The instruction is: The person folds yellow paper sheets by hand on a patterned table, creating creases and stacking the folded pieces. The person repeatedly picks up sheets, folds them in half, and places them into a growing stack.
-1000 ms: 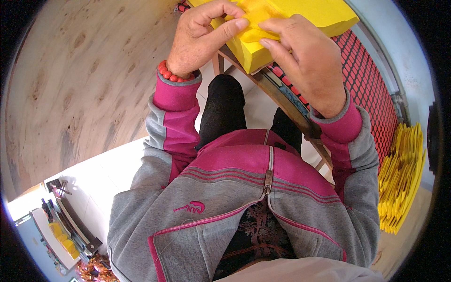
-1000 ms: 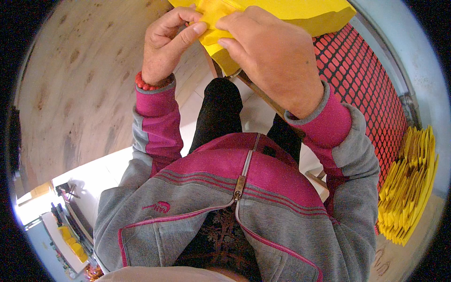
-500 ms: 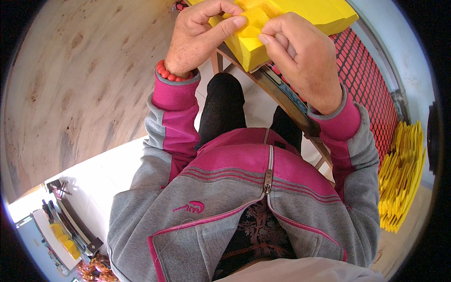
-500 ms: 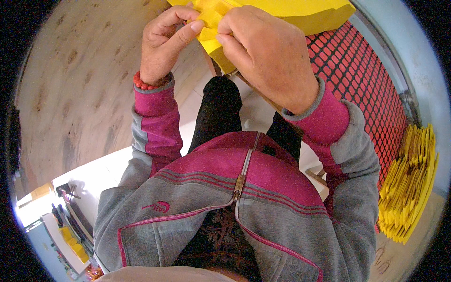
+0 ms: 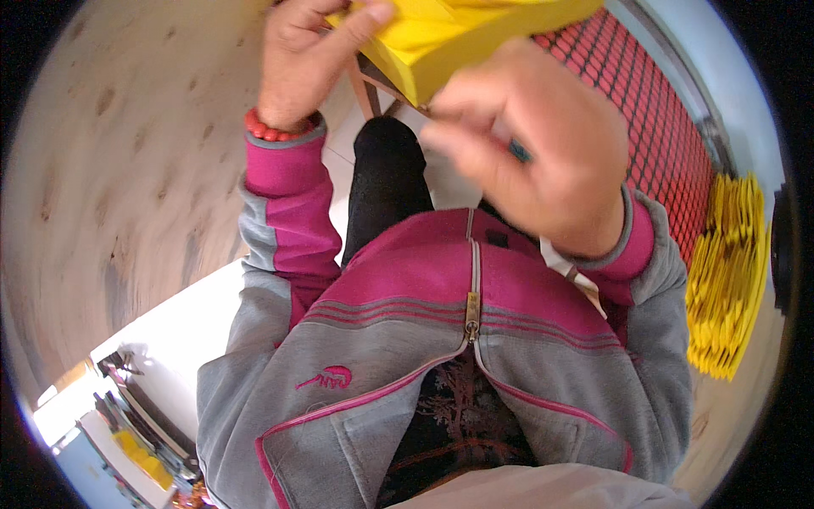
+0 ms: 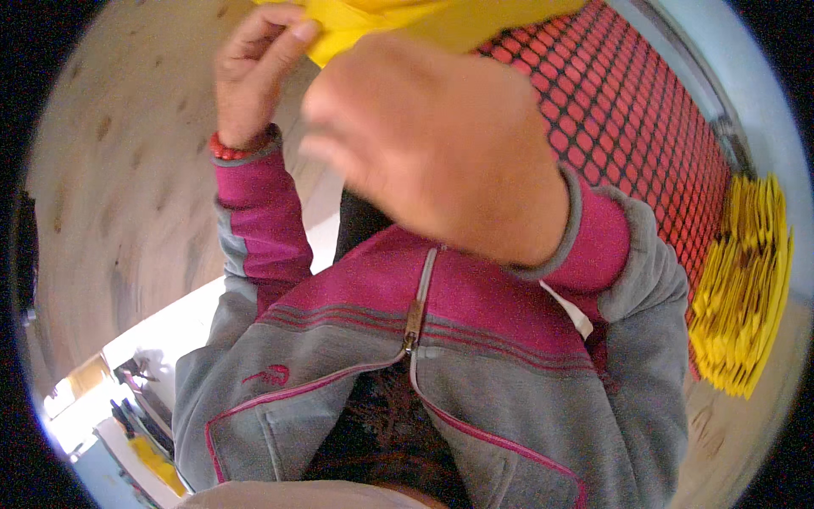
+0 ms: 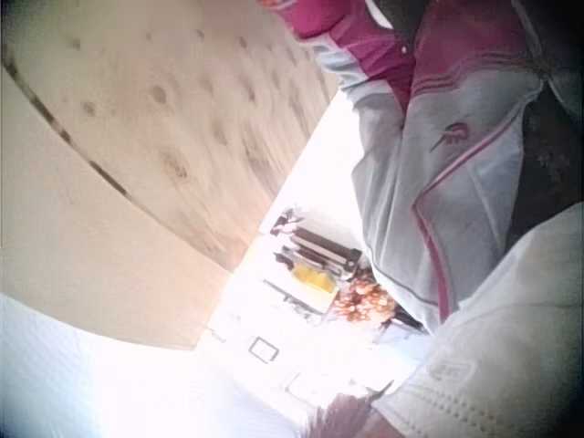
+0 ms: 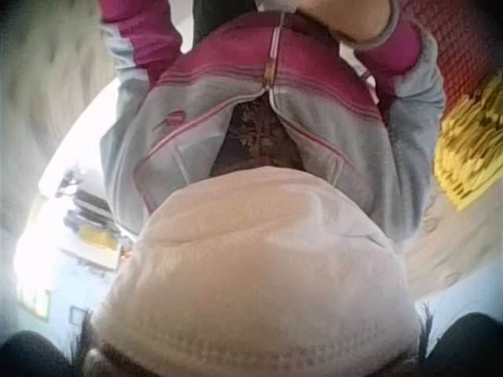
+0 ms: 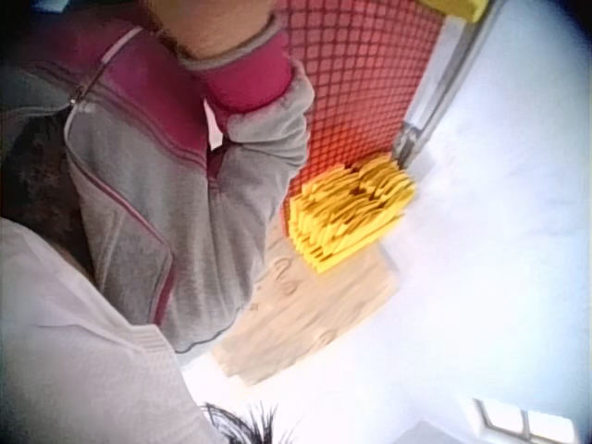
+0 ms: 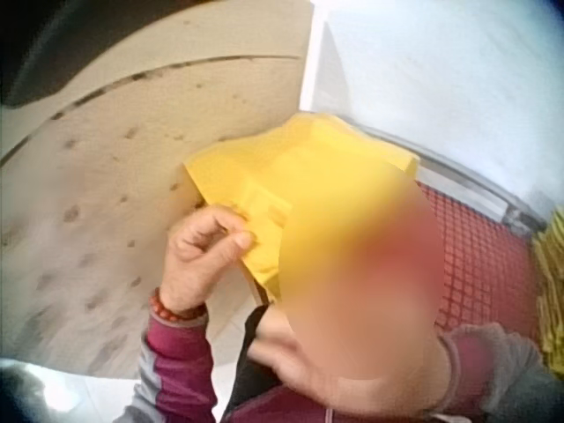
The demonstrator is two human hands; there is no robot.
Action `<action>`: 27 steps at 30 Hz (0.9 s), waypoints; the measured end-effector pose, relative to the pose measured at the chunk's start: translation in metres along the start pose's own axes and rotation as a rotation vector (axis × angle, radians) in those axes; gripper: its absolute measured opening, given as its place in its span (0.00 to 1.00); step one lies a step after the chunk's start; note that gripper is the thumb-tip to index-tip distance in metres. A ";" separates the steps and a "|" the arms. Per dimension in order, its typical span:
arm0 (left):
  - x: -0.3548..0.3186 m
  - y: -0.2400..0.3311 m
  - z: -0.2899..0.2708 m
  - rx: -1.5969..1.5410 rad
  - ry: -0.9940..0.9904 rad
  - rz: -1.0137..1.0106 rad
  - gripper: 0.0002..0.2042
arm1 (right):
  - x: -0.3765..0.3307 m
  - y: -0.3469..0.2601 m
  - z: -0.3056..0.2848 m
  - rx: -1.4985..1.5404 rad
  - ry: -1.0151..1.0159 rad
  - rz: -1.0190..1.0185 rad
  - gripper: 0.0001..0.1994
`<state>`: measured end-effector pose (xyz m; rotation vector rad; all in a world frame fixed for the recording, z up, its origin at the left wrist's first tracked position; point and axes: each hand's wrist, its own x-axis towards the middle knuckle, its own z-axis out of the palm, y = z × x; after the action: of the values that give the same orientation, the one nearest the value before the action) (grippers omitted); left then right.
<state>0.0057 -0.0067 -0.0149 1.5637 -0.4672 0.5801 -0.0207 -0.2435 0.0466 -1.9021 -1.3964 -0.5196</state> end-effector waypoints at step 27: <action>0.003 -0.008 -0.004 0.111 0.116 0.076 0.01 | -0.249 0.169 0.101 -0.892 -0.021 0.411 0.20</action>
<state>0.0125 -0.0020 -0.0193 1.6123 -0.4137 0.7615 0.0460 -0.3586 -0.2417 -2.8009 -0.7662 -1.0203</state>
